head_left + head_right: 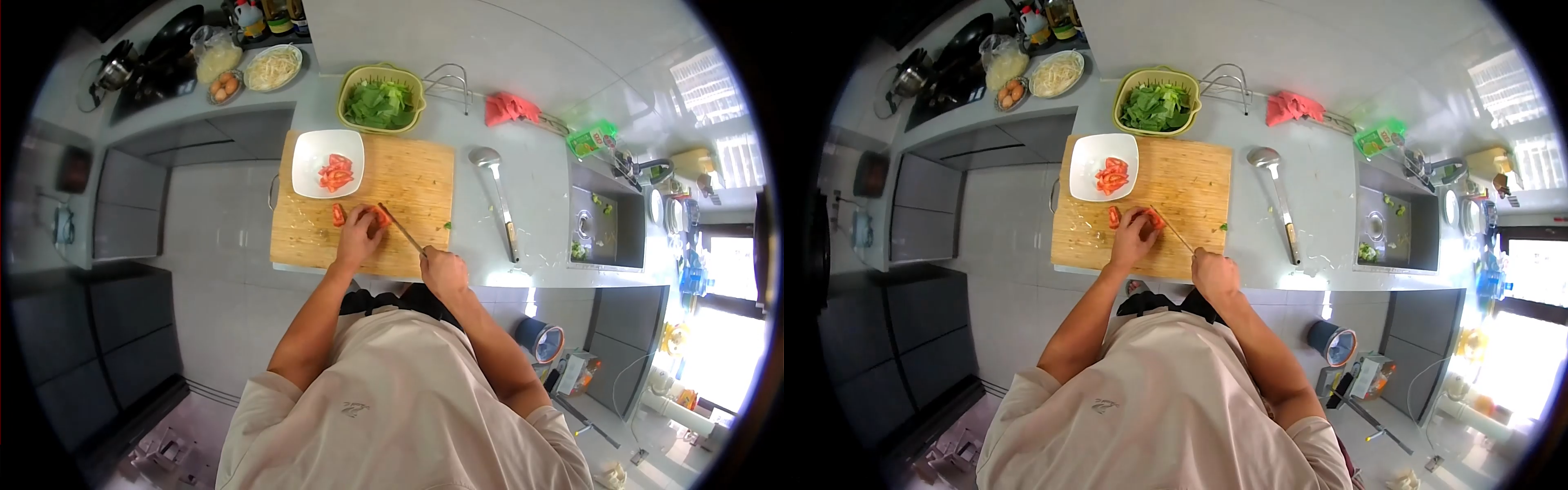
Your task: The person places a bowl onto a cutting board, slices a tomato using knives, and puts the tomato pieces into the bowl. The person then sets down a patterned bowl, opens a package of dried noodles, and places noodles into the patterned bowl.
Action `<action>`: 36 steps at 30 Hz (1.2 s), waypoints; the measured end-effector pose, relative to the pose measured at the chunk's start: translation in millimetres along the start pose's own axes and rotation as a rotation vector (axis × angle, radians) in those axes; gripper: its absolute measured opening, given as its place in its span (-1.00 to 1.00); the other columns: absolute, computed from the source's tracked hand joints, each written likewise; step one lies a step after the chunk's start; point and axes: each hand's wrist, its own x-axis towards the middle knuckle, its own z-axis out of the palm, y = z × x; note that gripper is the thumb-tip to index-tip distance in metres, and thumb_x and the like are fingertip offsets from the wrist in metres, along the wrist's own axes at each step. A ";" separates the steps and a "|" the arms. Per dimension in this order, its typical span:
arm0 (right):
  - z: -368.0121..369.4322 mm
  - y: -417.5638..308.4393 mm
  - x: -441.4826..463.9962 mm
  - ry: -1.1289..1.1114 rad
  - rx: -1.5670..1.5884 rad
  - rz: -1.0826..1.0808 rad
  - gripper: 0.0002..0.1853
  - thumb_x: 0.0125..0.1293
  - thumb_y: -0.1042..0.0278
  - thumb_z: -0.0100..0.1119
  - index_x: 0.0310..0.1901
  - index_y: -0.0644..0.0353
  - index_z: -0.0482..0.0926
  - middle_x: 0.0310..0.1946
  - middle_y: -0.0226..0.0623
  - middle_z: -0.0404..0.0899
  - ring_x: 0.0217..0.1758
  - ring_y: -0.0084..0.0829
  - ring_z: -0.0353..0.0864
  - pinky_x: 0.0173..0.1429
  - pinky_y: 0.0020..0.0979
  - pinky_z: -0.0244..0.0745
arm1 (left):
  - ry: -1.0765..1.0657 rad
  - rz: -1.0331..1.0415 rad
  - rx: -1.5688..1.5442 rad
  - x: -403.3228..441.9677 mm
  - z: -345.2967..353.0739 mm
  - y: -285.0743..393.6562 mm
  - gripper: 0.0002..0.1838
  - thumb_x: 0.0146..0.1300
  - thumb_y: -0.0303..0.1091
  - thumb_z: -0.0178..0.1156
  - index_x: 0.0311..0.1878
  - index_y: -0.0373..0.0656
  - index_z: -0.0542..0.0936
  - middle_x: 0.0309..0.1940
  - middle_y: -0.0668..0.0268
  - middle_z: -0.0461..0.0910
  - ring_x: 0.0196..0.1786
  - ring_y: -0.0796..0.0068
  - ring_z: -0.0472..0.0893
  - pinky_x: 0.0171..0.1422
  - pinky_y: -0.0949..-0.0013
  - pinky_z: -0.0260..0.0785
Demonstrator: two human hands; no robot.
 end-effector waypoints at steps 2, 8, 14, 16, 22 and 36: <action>-0.5 0.1 -1.7 0.002 -0.006 -0.012 -0.73 0.46 0.16 0.17 -0.27 0.20 0.63 -0.46 0.08 0.68 -0.34 0.18 0.71 -0.15 0.12 0.62 | -0.006 -0.019 -0.015 -1.0 -2.4 3.9 -0.57 0.16 -0.39 0.49 0.09 -0.31 0.65 0.17 0.04 0.57 0.18 -0.04 0.61 0.24 0.12 0.55; -4.6 -8.9 -0.9 -0.076 -0.044 -0.024 -0.75 0.48 0.19 0.12 -0.21 0.19 0.63 -0.41 0.08 0.70 -0.29 0.18 0.73 -0.13 0.11 0.63 | -0.019 0.009 0.019 2.2 -8.4 3.3 -0.57 0.13 -0.41 0.49 0.07 -0.33 0.67 0.15 0.04 0.60 0.18 -0.03 0.61 0.25 0.13 0.54; -3.5 -20.2 10.4 -0.157 -0.097 -0.011 -0.79 0.45 0.30 0.09 -0.17 0.26 0.62 -0.34 0.14 0.72 -0.20 0.20 0.76 -0.05 0.10 0.66 | -0.013 0.017 0.030 2.9 -6.0 -3.3 -0.57 0.09 -0.42 0.49 0.06 -0.31 0.69 0.13 0.04 0.62 0.18 -0.03 0.61 0.26 0.12 0.53; -2.6 -30.0 19.6 -0.182 -0.114 -0.033 -0.81 0.42 0.37 0.07 -0.16 0.29 0.62 -0.32 0.18 0.73 -0.17 0.21 0.77 -0.02 0.10 0.67 | -0.028 0.019 0.030 4.4 -6.6 -5.4 -0.57 0.08 -0.42 0.49 0.05 -0.31 0.69 0.12 0.03 0.63 0.17 -0.04 0.61 0.26 0.11 0.53; 20.7 -25.8 32.8 -0.200 -0.126 -0.022 -0.82 0.35 0.44 0.05 -0.14 0.33 0.60 -0.26 0.25 0.72 -0.11 0.22 0.77 0.00 0.11 0.66 | -0.073 -0.011 0.018 5.8 -10.9 4.5 -0.58 0.07 -0.43 0.49 0.04 -0.28 0.69 0.12 0.03 0.63 0.16 -0.06 0.60 0.26 0.09 0.51; 13.0 17.8 -18.3 -0.079 0.083 0.090 -0.71 0.48 0.15 0.14 -0.23 0.24 0.61 -0.37 0.13 0.71 -0.24 0.22 0.71 -0.08 0.13 0.62 | -0.016 0.056 -0.030 -5.7 -13.5 -0.3 -0.48 0.12 -0.47 0.48 0.19 -0.19 0.61 0.15 0.08 0.58 0.19 -0.04 0.58 0.30 0.11 0.50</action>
